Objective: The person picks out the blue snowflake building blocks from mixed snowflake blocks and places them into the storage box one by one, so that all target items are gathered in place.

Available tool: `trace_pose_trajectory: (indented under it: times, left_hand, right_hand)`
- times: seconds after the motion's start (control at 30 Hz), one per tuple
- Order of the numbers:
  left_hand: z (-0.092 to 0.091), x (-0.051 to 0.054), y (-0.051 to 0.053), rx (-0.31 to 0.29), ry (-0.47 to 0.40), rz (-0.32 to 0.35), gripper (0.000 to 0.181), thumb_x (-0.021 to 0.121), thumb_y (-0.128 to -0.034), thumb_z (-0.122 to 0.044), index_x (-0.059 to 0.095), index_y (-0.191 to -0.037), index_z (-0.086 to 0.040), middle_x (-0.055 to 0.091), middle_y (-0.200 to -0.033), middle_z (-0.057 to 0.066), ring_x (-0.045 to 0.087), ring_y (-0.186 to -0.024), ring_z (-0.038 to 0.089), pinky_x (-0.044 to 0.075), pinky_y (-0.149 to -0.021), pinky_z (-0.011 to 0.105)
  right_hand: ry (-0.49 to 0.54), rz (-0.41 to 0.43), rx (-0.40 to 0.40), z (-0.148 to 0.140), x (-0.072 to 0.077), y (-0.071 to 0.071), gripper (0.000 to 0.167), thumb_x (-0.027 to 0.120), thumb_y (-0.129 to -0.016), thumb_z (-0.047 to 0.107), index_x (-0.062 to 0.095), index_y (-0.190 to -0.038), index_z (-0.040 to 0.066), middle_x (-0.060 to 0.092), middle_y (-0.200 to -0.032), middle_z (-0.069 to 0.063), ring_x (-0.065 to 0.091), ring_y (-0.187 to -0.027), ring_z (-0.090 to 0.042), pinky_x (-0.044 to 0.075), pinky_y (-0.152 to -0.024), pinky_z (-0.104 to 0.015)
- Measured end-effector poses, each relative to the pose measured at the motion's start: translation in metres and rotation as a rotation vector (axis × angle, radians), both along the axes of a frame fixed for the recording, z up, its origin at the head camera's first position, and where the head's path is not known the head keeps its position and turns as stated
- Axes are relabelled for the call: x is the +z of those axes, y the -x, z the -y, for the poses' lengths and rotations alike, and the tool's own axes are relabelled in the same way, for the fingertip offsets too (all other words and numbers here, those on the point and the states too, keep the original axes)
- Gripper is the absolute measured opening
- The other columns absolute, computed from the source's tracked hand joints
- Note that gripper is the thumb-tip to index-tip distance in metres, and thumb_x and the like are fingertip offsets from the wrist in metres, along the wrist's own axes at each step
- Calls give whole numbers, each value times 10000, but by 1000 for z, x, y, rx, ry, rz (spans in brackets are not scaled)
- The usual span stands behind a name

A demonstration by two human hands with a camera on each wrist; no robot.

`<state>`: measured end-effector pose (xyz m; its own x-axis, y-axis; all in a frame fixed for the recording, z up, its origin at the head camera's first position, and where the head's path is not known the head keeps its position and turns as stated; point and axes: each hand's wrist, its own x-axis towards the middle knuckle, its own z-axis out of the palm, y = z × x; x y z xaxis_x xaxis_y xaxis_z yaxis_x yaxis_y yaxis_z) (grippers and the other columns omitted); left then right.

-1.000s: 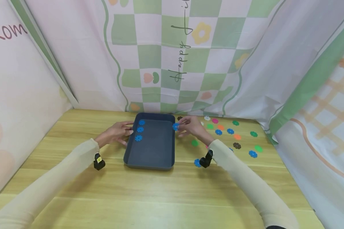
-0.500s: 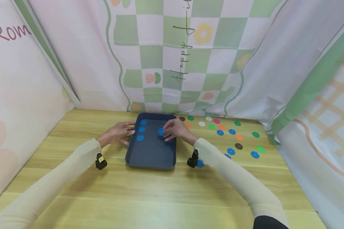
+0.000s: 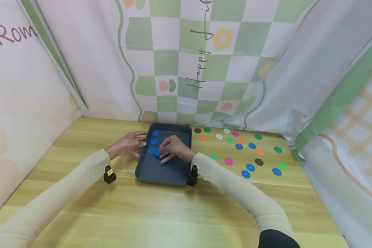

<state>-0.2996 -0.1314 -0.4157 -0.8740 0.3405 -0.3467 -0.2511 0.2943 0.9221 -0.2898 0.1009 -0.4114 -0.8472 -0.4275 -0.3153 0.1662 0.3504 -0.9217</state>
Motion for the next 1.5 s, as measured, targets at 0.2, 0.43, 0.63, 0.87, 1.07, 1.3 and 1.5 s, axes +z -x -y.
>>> trace_pose_trajectory:
  times: [0.2,0.43,0.63,0.87,1.07,1.3,1.5]
  left_hand:
    - [0,1,0,-4,2,1,652,504,-1078,2,256,-1671,-104,310,-1668,275,422,-1486,417,623,-550,277]
    - [-1,2,-3,-6,16,-9,648,507,-1080,-5,262,-1671,-110,316,-1662,282,451,-1464,418,627,-571,285]
    - [-1,3,-3,0,21,-11,650,505,-1076,6,269,-1670,-116,326,-1659,276,441,-1472,412,631,-561,288]
    - [-2,4,-3,3,38,-8,645,500,-1080,3,274,-1670,-128,317,-1667,266,435,-1479,402,627,-555,284]
    - [-2,3,-1,-1,48,-18,640,502,-1081,-3,276,-1668,-119,315,-1663,279,462,-1457,411,632,-570,274]
    - [-2,1,-1,6,41,-13,644,495,-1075,25,278,-1666,-108,341,-1651,277,459,-1460,407,631,-547,283]
    - [-2,0,-1,18,26,-17,645,496,-1050,59,309,-1651,-81,405,-1612,285,483,-1438,414,643,-552,304]
  right_hand:
    - [-5,9,14,19,-3,-6,95,634,-982,-83,650,-1066,-124,741,-945,-255,742,-720,-235,684,-684,-403]
    - [-46,-16,37,27,-4,-12,78,627,-958,-109,650,-1027,-137,715,-833,-195,690,-625,-200,679,-647,-393]
    - [-86,-52,67,31,-4,-13,54,637,-942,-99,678,-961,-127,727,-808,-192,681,-603,-190,677,-633,-384]
    - [-131,-74,101,36,-2,-14,43,641,-935,-94,680,-923,-108,721,-780,-188,668,-591,-192,676,-625,-384]
    - [-207,-123,126,38,-1,-13,78,653,-938,-70,695,-872,-70,713,-739,-163,659,-563,-183,667,-588,-365]
    - [-284,-166,147,38,-2,-11,104,646,-961,-40,713,-883,-53,709,-731,-151,669,-566,-188,663,-575,-353]
    - [-275,-187,131,28,1,-5,125,645,-988,-3,723,-908,-58,725,-775,-200,693,-606,-222,669,-597,-374]
